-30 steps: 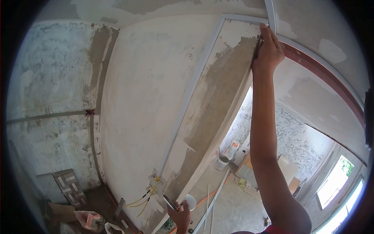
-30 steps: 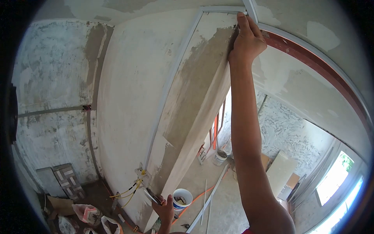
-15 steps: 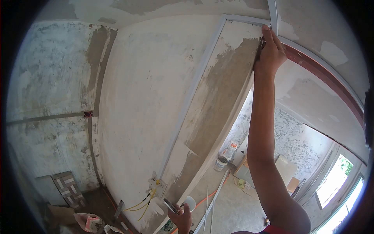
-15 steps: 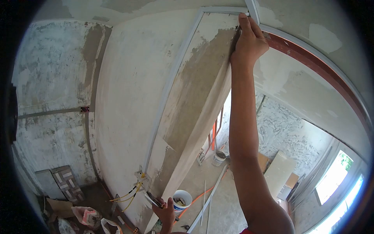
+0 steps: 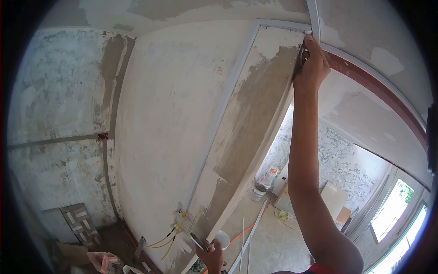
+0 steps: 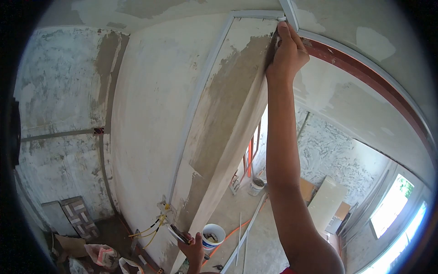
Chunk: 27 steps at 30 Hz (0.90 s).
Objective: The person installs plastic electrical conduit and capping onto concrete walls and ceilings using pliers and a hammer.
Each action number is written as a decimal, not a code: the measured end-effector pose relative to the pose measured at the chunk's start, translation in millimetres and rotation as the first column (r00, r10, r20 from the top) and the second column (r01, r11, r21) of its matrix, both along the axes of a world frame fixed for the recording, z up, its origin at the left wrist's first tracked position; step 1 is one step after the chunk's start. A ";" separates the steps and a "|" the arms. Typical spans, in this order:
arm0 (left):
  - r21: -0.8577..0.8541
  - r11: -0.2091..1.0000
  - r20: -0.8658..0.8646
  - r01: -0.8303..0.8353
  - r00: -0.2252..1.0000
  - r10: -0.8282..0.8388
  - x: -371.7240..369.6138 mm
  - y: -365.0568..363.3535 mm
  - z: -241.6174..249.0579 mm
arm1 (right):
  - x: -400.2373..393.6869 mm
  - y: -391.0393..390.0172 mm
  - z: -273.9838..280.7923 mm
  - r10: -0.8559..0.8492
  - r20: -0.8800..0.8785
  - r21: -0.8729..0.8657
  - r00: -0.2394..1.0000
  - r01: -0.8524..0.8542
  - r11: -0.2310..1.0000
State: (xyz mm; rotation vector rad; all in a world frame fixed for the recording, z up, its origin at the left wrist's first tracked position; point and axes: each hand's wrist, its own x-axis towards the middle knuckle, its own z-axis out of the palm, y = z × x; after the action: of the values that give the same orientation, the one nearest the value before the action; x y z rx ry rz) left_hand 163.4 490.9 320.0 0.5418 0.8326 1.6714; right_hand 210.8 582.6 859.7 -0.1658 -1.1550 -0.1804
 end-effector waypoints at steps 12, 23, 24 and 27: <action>0.022 1.000 -0.029 0.011 1.000 -0.011 2.1 2.0 -9.5 | -2.1 0.4 3.3 0.009 -0.023 0.011 1.000 -0.008 1.000; 0.003 0.999 -0.109 0.044 0.993 -0.043 -1.8 0.6 -5.0 | 0.1 -1.3 1.2 -0.009 -0.002 -0.027 1.000 0.009 1.000; 0.014 0.999 -0.141 0.052 0.989 -0.049 0.4 3.2 -14.7 | 2.3 0.6 2.8 -0.020 0.014 -0.030 1.000 0.020 0.999; 0.020 1.000 -0.165 0.014 0.986 -0.010 5.2 4.2 -20.7 | 3.2 -0.8 3.0 -0.039 -0.005 -0.039 0.999 0.039 0.998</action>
State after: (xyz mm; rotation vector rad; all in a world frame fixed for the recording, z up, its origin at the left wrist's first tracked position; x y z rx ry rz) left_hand 168.6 495.1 299.3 0.7054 0.9302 1.6416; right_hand 214.0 581.8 862.7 -0.2232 -1.1504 -0.1918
